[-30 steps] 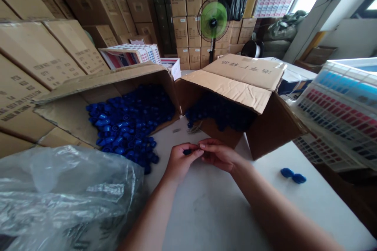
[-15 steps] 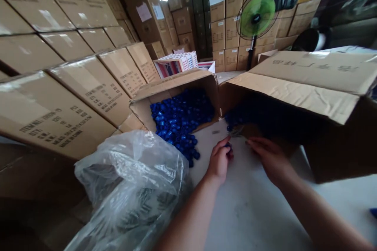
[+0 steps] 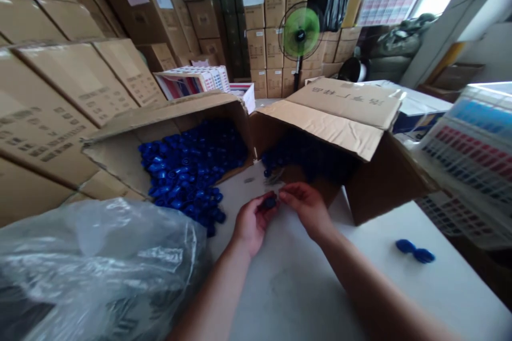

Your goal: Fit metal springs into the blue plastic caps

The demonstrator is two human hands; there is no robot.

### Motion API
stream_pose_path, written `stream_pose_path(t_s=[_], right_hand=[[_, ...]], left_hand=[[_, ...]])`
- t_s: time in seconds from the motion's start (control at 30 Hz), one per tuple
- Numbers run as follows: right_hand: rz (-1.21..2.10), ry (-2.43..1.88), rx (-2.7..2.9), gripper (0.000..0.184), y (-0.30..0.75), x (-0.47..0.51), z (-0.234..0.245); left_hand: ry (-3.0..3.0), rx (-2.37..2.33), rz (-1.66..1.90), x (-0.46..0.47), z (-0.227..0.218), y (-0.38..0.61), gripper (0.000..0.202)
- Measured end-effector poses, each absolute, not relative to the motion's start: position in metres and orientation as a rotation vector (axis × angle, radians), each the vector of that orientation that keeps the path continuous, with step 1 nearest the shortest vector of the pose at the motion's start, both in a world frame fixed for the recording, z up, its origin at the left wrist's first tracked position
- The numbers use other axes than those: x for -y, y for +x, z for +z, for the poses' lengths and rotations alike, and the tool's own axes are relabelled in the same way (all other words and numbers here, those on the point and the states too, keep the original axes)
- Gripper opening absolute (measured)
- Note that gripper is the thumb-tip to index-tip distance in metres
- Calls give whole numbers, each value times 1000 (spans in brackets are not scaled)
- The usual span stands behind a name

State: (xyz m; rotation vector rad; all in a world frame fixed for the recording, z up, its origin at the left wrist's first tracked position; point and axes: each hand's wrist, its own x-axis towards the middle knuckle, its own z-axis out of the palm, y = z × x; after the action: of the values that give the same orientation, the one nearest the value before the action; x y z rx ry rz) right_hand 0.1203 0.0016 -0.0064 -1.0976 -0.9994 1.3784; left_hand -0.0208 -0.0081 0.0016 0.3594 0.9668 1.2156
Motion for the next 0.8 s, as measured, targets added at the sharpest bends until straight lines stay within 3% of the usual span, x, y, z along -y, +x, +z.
stream_pose_path(t_s=[0.23, 0.8], right_hand=[[1373, -1066, 995, 55, 122, -4, -7], [1239, -1189, 1133, 46, 113, 3, -10]], left_hand=[[479, -888, 1200, 8, 3, -22, 34], [366, -890, 1163, 6, -1, -22, 30]])
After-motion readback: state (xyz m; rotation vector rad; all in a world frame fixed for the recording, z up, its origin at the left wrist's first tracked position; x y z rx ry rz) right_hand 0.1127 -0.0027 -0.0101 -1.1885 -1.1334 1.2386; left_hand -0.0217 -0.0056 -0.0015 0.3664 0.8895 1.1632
